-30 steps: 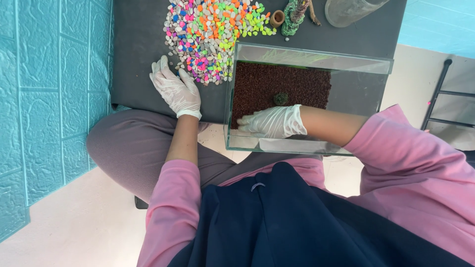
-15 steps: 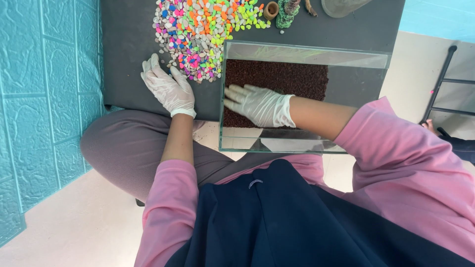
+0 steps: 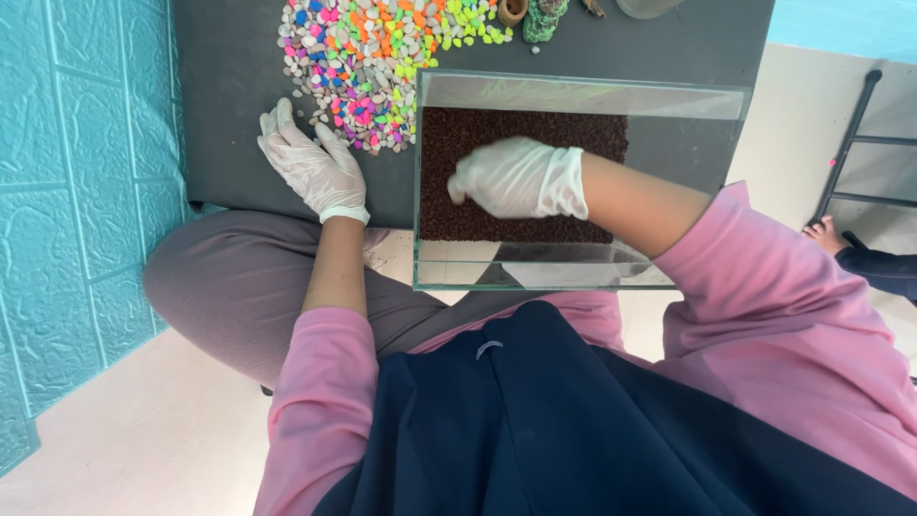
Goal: Planting a small succulent in a glass terrarium with soil.
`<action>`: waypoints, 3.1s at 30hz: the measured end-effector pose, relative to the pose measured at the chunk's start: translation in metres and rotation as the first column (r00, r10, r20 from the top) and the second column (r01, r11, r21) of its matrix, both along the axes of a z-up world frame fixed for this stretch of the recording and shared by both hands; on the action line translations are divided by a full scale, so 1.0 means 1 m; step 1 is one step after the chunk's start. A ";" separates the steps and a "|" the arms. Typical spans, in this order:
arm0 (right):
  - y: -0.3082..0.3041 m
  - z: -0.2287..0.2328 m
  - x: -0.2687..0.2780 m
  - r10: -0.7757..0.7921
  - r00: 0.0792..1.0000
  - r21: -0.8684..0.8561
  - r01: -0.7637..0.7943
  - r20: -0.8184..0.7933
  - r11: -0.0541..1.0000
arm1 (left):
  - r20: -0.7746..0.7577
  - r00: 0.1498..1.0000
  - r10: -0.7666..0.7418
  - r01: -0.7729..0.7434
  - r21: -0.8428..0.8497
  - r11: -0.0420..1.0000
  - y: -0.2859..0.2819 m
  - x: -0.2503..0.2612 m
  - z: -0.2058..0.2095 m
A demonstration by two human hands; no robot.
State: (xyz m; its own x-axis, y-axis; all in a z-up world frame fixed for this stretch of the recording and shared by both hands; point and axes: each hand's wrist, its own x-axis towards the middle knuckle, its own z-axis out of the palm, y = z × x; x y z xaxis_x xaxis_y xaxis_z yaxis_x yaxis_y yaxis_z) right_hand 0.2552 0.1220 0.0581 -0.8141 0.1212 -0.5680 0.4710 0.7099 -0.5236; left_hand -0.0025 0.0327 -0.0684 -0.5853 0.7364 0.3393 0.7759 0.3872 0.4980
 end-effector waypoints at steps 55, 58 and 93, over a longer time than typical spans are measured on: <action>0.031 0.003 0.044 -0.292 0.942 0.314 0.331 -0.165 0.890 | 0.016 1.000 -0.004 0.003 0.058 0.998 0.001 0.001 0.006; 0.029 -0.052 0.090 -0.024 1.000 0.660 0.010 0.012 0.751 | 0.024 1.000 -0.013 0.012 0.047 0.999 -0.001 0.003 0.023; 0.043 -0.021 0.071 -0.195 0.615 -0.003 0.306 0.764 0.952 | 0.020 1.000 0.000 -0.002 0.076 0.997 -0.002 0.000 0.010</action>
